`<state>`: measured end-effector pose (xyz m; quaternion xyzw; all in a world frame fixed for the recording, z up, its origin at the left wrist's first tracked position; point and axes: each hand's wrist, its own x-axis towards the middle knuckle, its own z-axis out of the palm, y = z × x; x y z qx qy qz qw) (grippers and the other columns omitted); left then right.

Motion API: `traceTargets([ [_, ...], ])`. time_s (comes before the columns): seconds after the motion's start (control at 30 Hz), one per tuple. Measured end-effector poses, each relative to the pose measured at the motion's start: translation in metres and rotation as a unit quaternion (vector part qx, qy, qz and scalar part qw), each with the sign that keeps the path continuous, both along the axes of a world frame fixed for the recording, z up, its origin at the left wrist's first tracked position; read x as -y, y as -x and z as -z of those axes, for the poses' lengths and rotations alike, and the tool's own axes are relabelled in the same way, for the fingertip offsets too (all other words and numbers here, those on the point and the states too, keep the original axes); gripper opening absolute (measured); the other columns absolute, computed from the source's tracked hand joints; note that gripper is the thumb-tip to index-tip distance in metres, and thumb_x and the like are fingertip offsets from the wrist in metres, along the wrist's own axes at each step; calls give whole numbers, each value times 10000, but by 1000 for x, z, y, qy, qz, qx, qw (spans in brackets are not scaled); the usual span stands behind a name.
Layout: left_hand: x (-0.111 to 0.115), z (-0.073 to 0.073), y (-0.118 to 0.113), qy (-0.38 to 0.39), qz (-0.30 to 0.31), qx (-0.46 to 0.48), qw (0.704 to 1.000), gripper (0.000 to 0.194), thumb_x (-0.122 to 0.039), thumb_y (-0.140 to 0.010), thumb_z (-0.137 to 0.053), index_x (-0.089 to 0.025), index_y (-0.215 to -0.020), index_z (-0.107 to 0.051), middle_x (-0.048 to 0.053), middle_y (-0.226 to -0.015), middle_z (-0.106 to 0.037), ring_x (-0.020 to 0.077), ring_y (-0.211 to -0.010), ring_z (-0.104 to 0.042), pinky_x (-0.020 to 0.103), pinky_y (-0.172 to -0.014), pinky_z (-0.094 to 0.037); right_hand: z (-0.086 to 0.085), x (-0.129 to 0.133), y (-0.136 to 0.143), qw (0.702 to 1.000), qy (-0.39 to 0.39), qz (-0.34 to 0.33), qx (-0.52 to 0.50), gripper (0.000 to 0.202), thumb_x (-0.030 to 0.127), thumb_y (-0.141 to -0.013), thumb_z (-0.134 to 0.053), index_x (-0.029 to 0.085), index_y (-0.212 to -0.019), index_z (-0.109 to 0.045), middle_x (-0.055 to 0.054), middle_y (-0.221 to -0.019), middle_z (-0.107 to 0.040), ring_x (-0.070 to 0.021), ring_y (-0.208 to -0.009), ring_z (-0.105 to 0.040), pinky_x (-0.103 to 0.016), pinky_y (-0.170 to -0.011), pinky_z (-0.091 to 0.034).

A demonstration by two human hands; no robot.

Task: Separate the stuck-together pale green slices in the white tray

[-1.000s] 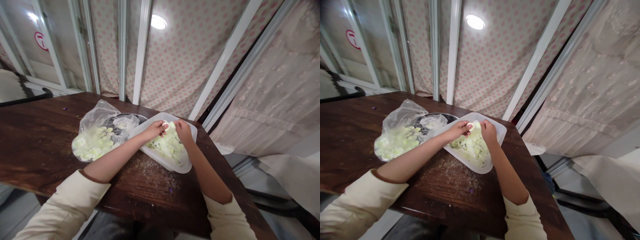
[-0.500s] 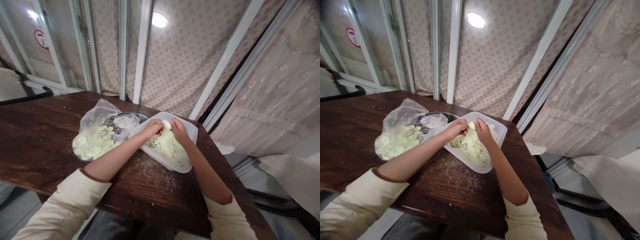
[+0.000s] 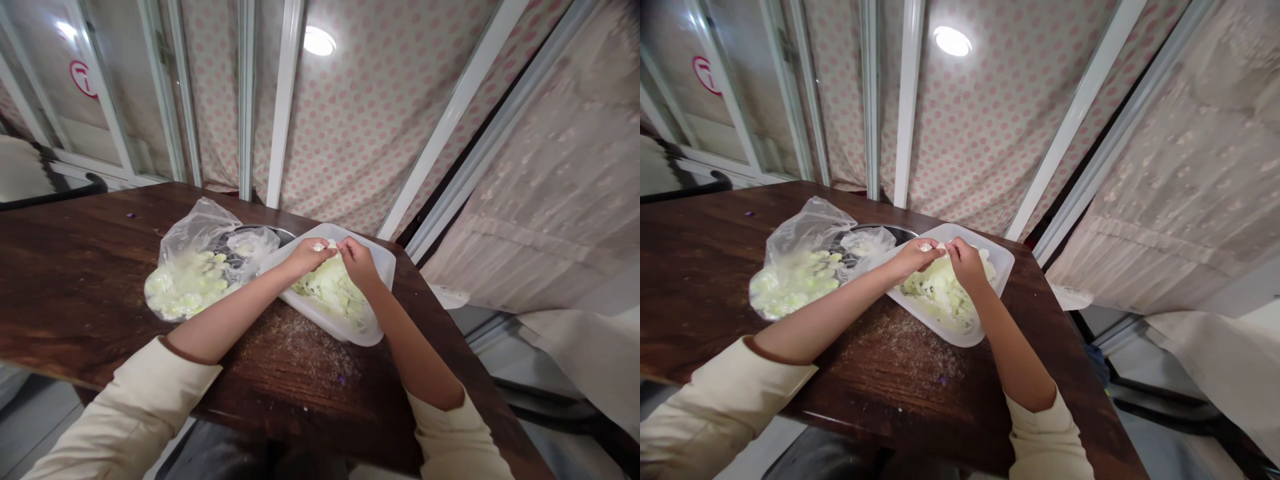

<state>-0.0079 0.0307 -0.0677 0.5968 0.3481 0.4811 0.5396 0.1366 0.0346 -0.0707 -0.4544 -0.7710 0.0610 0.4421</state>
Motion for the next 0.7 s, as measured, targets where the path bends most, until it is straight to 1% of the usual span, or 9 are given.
traceTargets([
  [0.1,-1,1,0,-11,-13,-9,1000,213,-294,-675,-617,-167,-656,-446,-100,-376,-296,17,-326,-222,185,-364,-138,-1,0,1,999,-22,38,-4,294,396,-818,-374,192,-607,-394,44,-511,-351,-100,-506,-338,-235,-522,-262],
  [0.2,-2,1,0,-15,-18,-11,1000,248,-310,-662,-631,-169,-635,-429,-102,-372,-289,16,-332,-212,186,-369,-134,-1,0,0,998,-25,55,-4,300,395,-820,-373,191,-599,-387,42,-504,-358,-103,-505,-336,-239,-525,-258],
  [0.33,-3,3,2,-19,3,4,1000,243,-346,-668,-620,-165,-648,-460,-99,-379,-267,20,-342,-202,190,-375,-120,1,-5,-9,993,-34,104,-32,291,393,-815,-369,193,-607,-409,22,-532,-419,-121,-538,-377,-250,-545,-284],
  [0.4,-3,4,3,-17,16,13,1000,242,-365,-670,-615,-165,-669,-479,-98,-381,-263,22,-346,-192,195,-379,-108,4,-9,-13,992,-11,113,-56,285,407,-808,-378,192,-630,-435,14,-551,-451,-127,-551,-406,-256,-558,-308],
  [0.47,-4,4,3,-14,24,17,999,248,-376,-663,-619,-164,-686,-494,-98,-380,-263,25,-350,-186,200,-383,-101,7,-12,-14,993,32,77,-88,304,440,-814,-354,189,-688,-471,4,-593,-487,-129,-568,-442,-260,-571,-339],
  [0.57,-3,4,3,-22,29,13,999,259,-390,-655,-622,-155,-694,-521,-93,-389,-273,27,-358,-193,205,-387,-105,7,-12,-7,986,94,-35,-133,356,487,-822,-311,189,-756,-493,-11,-666,-511,-130,-618,-485,-254,-569,-373],
  [0.63,-3,3,3,-31,31,7,999,269,-402,-654,-617,-149,-683,-528,-87,-399,-284,28,-363,-200,209,-389,-107,5,-10,-3,976,125,-111,-140,334,493,-803,-362,190,-731,-482,-5,-659,-499,-125,-624,-491,-243,-552,-377],
  [0.67,-2,2,3,-31,30,5,999,273,-405,-652,-617,-148,-677,-526,-87,-400,-285,28,-364,-200,210,-391,-107,4,-8,-1,972,132,-132,-142,313,486,-791,-398,192,-713,-470,5,-637,-486,-120,-610,-487,-238,-545,-374],
  [0.7,-1,1,3,-28,28,3,999,274,-404,-649,-619,-149,-672,-521,-88,-400,-283,27,-364,-199,211,-391,-106,3,-7,0,971,133,-139,-144,296,475,-781,-425,193,-697,-456,17,-608,-469,-114,-586,-476,-235,-537,-368],
])
